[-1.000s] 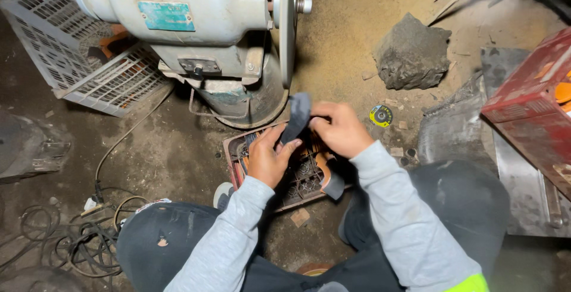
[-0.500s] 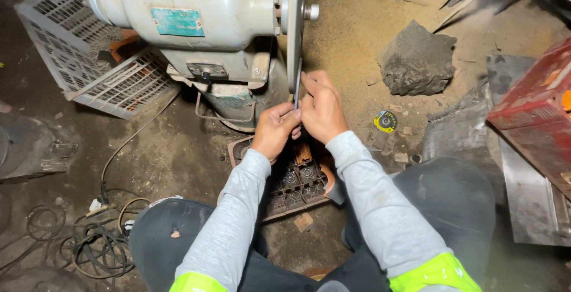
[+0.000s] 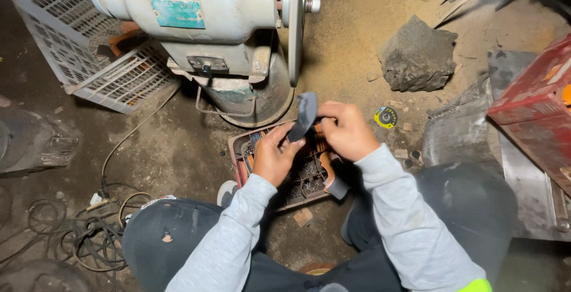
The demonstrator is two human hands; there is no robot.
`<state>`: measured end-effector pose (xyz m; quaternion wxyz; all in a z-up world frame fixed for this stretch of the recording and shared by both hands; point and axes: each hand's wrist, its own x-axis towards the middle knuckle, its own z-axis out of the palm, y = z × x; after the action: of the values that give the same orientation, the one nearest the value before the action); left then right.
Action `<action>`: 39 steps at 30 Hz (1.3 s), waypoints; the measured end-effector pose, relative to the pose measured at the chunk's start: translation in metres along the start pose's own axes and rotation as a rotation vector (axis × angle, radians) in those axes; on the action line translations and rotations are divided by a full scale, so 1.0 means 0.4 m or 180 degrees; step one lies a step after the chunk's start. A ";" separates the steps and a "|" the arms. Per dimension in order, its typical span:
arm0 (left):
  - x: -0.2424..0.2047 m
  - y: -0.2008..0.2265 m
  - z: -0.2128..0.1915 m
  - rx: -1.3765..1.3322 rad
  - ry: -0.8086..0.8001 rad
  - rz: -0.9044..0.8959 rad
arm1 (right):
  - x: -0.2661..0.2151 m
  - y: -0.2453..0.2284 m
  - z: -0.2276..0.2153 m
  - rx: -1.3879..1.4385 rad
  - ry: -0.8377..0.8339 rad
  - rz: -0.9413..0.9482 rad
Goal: The person sits on the floor and uses a bench grinder to sharpen several small metal pieces. They pick up each piece from a red crate, hold it against the spinning wheel, and then place it back into the crate.
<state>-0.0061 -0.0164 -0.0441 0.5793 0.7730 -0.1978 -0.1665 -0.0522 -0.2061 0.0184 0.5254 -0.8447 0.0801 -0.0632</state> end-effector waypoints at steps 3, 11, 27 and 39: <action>0.032 -0.014 0.016 -0.0676 -0.0199 0.0020 | -0.008 0.002 -0.004 0.0232 0.0453 -0.0232; 0.163 -0.054 0.016 -0.1842 -0.0486 -0.0331 | 0.096 -0.021 0.074 -0.0203 0.1105 -0.0919; 0.117 -0.028 0.009 -0.1831 -0.0466 -0.0517 | 0.070 0.007 0.064 -0.0141 0.0851 -0.0830; 0.180 0.001 -0.017 -0.2565 -0.0866 -0.0673 | 0.131 0.015 0.110 -0.0593 0.1371 -0.0535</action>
<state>0.0595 -0.0468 -0.0439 0.7831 0.4723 -0.1113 -0.3890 0.0073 -0.1805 -0.0052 0.4090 -0.8602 0.1251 -0.2776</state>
